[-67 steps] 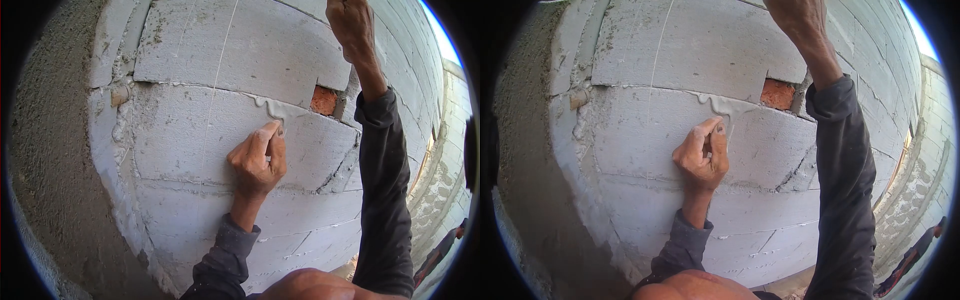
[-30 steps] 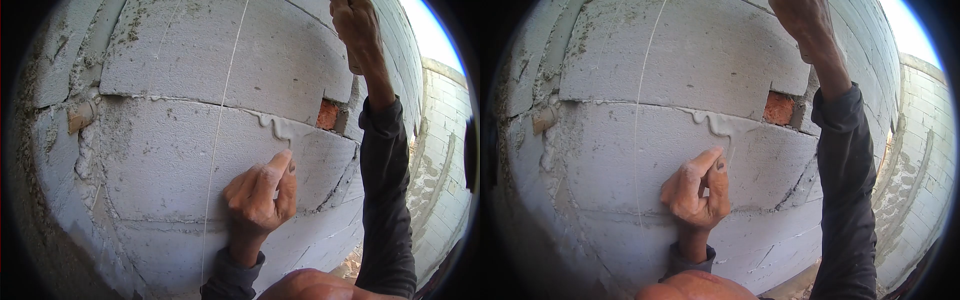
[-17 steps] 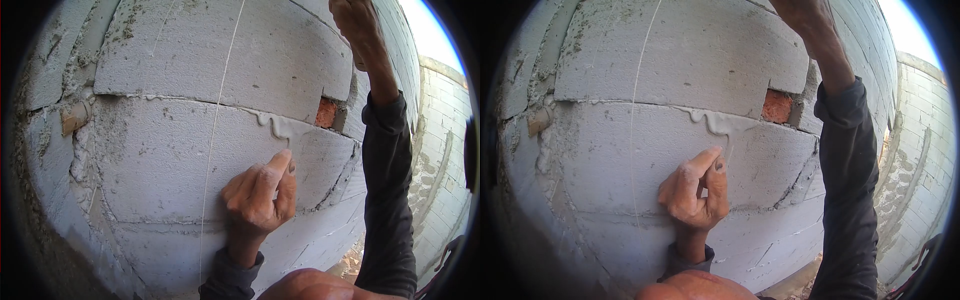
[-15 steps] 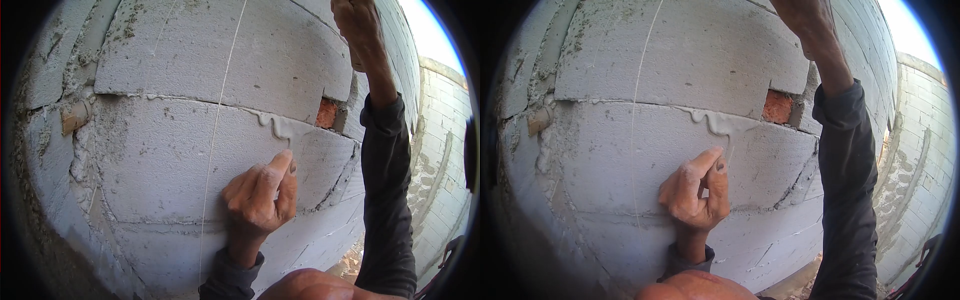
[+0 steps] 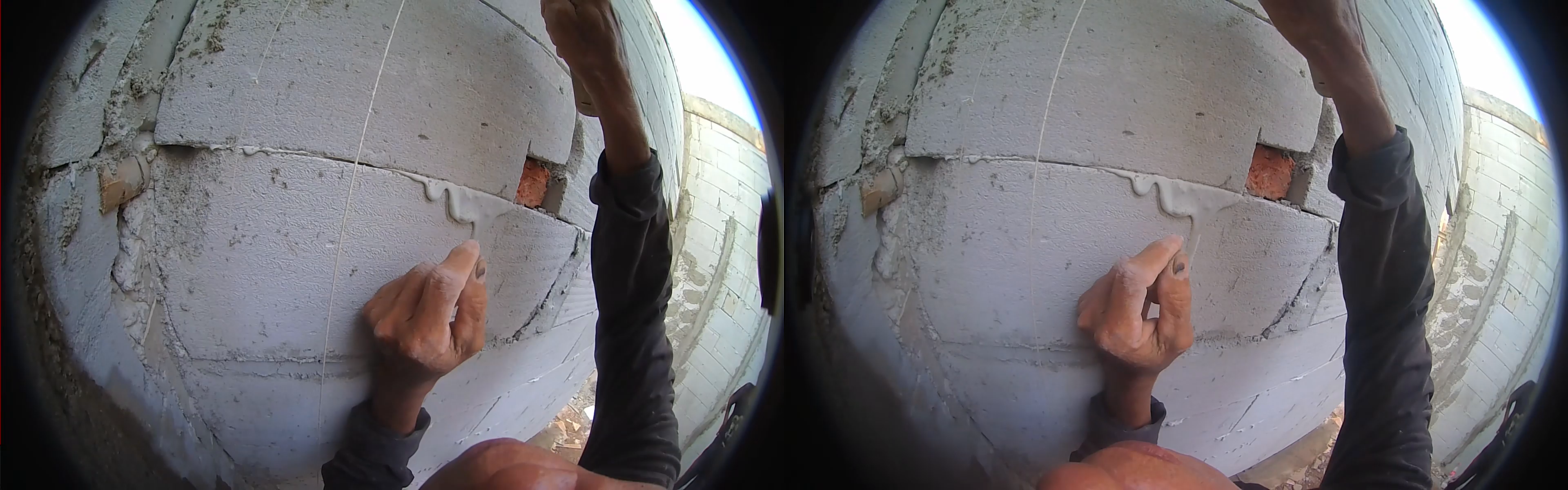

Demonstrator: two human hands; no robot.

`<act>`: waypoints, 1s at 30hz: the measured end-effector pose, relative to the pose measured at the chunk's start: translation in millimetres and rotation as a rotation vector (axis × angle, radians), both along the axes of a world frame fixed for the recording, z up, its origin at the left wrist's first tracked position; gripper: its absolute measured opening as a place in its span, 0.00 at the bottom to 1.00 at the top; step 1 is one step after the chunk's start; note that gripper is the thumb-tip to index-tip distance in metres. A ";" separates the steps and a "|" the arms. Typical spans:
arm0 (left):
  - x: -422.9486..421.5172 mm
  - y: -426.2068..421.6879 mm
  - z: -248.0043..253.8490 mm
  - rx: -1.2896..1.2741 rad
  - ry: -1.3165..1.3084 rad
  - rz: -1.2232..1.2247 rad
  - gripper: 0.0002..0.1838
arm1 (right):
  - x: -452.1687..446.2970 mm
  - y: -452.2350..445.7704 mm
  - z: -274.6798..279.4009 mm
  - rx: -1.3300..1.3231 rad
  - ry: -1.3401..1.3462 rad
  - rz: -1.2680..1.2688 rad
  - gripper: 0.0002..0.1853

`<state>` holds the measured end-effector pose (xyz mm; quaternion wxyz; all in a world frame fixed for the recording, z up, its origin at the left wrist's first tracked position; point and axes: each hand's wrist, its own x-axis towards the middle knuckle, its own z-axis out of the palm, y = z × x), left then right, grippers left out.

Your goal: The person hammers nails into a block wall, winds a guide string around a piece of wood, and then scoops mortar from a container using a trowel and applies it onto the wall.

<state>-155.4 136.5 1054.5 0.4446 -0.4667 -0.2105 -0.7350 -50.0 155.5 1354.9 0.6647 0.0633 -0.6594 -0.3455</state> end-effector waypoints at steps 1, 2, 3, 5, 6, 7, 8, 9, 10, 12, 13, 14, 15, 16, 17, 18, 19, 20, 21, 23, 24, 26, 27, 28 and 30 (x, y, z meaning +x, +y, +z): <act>-0.4 0.3 -0.5 -0.006 0.001 0.009 0.09 | -0.7 -0.7 -2.2 0.004 0.008 0.000 0.22; -0.4 0.4 -1.5 -0.015 0.002 0.017 0.09 | -1.4 -1.0 -4.3 0.004 0.016 0.001 0.22; -0.4 0.0 -1.9 -0.017 0.001 0.016 0.09 | -0.3 -0.2 -3.0 0.001 0.015 0.000 0.22; -0.3 -1.8 -1.5 -0.024 0.013 0.015 0.09 | 2.3 -1.6 -0.2 0.041 -0.041 -0.060 0.22; -0.6 -1.9 -1.1 -0.022 0.013 0.016 0.09 | 2.2 -1.7 -1.3 0.043 -0.041 -0.060 0.22; -1.0 -1.9 -1.0 -0.024 0.014 0.029 0.08 | -0.2 -5.1 -6.6 -0.015 -0.009 -0.025 0.21; -1.2 -2.0 -1.3 -0.028 0.013 0.042 0.08 | -2.2 -7.0 -9.6 -0.074 0.022 0.009 0.21; -1.5 -2.4 -1.5 -0.029 0.011 0.043 0.08 | -2.9 -5.5 -8.2 -0.075 0.020 0.010 0.21; -1.8 -3.0 -1.5 -0.035 0.013 0.042 0.08 | -2.5 -2.3 -5.8 -0.049 0.005 -0.018 0.20; -1.1 -3.0 -1.0 -0.041 0.017 0.037 0.09 | -2.9 -5.6 -10.6 -0.022 -0.007 -0.050 0.20; -1.0 -3.0 -1.0 -0.043 0.014 0.031 0.09 | -3.5 -7.2 -17.4 -0.014 0.032 -0.040 0.20; -1.0 -3.2 -1.5 -0.046 0.007 0.028 0.09 | -4.0 -10.8 -25.5 -0.008 0.068 -0.029 0.19; -1.2 -2.5 -1.6 -0.049 0.005 0.028 0.09 | 0.9 -8.9 -30.6 -0.011 0.065 -0.029 0.19; -1.7 -0.3 -1.2 -0.020 0.004 0.035 0.09 | 10.7 -1.4 -34.4 -0.119 0.004 0.041 0.20; -1.7 1.8 -1.0 0.008 0.003 0.043 0.10 | 22.4 8.1 -38.5 -0.228 -0.057 0.112 0.21; -0.8 3.2 -1.8 -0.001 0.003 0.048 0.10 | 32.9 14.2 -45.5 -0.342 -0.117 0.185 0.22; 0.0 4.5 -2.4 -0.002 -0.002 0.003 0.20 | 41.9 18.7 -53.2 -0.455 -0.177 0.264 0.23; 0.7 5.7 -3.7 -0.013 -0.010 -0.007 0.26 | 48.0 8.6 -71.9 -0.559 -0.254 0.396 0.22; 1.4 6.6 -4.9 -0.023 -0.017 -0.018 0.31 | 54.9 -2.8 -95.9 -0.668 -0.334 0.534 0.21; 4.4 6.5 -6.8 -0.081 -0.067 -0.084 0.51 | 69.7 -3.9 -135.2 -0.830 -0.449 0.711 0.14; 5.9 5.4 -6.9 -0.108 -0.083 -0.099 0.57 | 75.0 -4.0 -155.3 -0.913 -0.493 0.677 0.14; 6.9 1.8 -4.6 -0.172 -0.006 -0.021 0.61 | 83.0 -7.4 -188.6 -1.085 -0.558 0.618 0.14; 8.2 2.2 -2.9 -0.199 0.022 0.012 0.62 | 85.3 -9.9 -200.2 -1.171 -0.581 0.595 0.13; 9.5 8.1 -1.0 -0.198 0.004 -0.004 0.68 | 84.9 -9.4 -210.3 -1.207 -0.604 0.641 0.14; 19.2 -2.3 4.4 -0.263 0.001 -0.030 0.70 | 82.2 -5.7 -226.9 -1.242 -0.669 0.704 0.15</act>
